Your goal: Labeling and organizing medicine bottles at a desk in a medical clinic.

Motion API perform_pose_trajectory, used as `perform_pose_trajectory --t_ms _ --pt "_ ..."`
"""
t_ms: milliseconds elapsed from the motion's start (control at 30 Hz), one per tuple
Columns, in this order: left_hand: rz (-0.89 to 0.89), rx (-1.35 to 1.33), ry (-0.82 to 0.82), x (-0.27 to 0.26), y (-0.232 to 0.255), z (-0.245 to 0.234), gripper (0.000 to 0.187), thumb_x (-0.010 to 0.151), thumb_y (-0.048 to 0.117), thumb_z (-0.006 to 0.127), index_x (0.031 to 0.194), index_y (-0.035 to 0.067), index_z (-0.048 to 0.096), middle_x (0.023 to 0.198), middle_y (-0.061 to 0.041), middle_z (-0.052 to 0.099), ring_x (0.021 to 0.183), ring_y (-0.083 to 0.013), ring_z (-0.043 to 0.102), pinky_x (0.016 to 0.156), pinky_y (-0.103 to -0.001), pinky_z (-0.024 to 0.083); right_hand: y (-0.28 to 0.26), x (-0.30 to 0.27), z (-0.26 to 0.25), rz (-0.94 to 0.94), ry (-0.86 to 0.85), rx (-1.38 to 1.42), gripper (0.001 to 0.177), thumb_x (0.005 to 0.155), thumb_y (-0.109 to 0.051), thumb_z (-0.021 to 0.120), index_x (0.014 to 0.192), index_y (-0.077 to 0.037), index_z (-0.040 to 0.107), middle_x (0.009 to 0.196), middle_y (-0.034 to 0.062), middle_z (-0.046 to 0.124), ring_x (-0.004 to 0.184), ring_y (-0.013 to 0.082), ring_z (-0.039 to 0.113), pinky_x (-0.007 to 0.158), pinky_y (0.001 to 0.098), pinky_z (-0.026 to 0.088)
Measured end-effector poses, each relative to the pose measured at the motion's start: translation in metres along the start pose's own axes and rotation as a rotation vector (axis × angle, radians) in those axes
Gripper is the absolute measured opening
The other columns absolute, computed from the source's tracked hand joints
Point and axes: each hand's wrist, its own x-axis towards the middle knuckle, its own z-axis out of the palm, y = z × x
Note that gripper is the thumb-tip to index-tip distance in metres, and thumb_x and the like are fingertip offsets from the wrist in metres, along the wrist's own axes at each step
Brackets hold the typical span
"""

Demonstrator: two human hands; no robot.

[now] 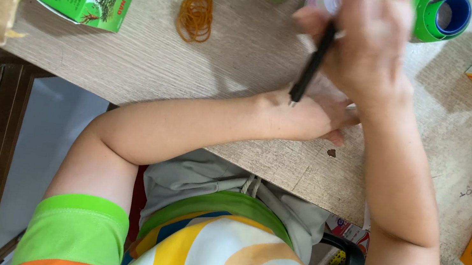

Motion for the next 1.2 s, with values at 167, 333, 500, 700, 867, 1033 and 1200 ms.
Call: perform_pose_trajectory --t_ms 167,333,500,700,867,1033,1200 --pt "0.214 0.478 0.179 0.009 -0.013 0.024 0.083 0.085 0.056 0.069 0.153 0.015 0.044 0.164 -0.024 0.026 0.155 -0.0362 0.015 0.118 -0.075 0.008 0.028 -0.054 0.004 0.177 0.209 0.272 0.038 0.113 -0.033 0.062 0.138 -0.005 0.055 0.117 0.0135 0.061 0.104 0.0323 0.056 0.092 0.0423 0.046" --pt "0.276 0.407 0.352 0.014 -0.025 0.043 0.089 0.081 0.057 0.074 0.157 0.019 0.047 0.166 -0.024 0.028 0.157 -0.0345 0.012 0.121 -0.075 0.004 0.024 -0.080 -0.017 0.352 0.422 0.534 0.040 0.115 -0.038 0.055 0.133 -0.002 0.058 0.110 0.0112 0.062 0.097 0.0259 0.057 0.087 0.0365 0.046" --pt "0.257 0.428 0.302 0.007 -0.022 0.037 0.085 0.082 0.055 0.075 0.154 0.018 0.051 0.167 -0.023 0.028 0.158 -0.0352 0.013 0.122 -0.075 0.003 0.007 -0.112 -0.035 0.541 0.652 0.792 0.048 0.117 -0.043 0.049 0.127 0.001 0.062 0.103 0.0090 0.062 0.090 0.0194 0.058 0.083 0.0307 0.045" --pt "0.339 0.398 0.387 0.012 -0.026 0.039 0.082 0.084 0.056 0.072 0.153 0.017 0.052 0.165 -0.025 0.029 0.156 -0.0371 0.014 0.119 -0.076 0.003 -0.014 -0.171 -0.049 0.776 0.486 0.472 0.038 0.118 -0.030 0.053 0.108 0.005 0.065 0.092 0.0133 0.065 0.070 0.0129 0.053 0.061 0.0240 0.038" --pt "0.313 0.423 0.331 0.004 -0.023 0.031 0.080 0.086 0.055 0.074 0.154 0.016 0.056 0.166 -0.025 0.032 0.159 -0.0363 0.015 0.121 -0.074 0.003 -0.016 -0.194 -0.042 0.914 0.478 0.730 0.028 0.121 -0.017 0.053 0.108 0.005 0.065 0.086 0.0094 0.066 0.061 0.0096 0.055 0.056 0.0197 0.041" --pt "0.306 0.422 0.325 0.002 -0.018 0.029 0.076 0.089 0.052 0.074 0.154 0.017 0.057 0.167 -0.024 0.033 0.160 -0.0363 0.016 0.122 -0.074 0.004 -0.016 -0.177 -0.050 0.915 0.441 0.812 0.015 0.116 -0.011 0.059 0.116 0.002 0.065 0.092 0.0095 0.070 0.072 0.0113 0.064 0.067 0.0222 0.051" --pt "0.296 0.462 0.325 -0.003 -0.012 0.034 0.077 0.091 0.048 0.074 0.156 0.011 0.056 0.168 -0.025 0.032 0.160 -0.0364 0.016 0.122 -0.074 0.005 -0.020 -0.186 -0.053 0.924 0.312 0.601 0.013 0.111 -0.001 0.076 0.111 0.003 0.063 0.095 0.0042 0.065 0.077 0.0060 0.057 0.071 0.0182 0.045"
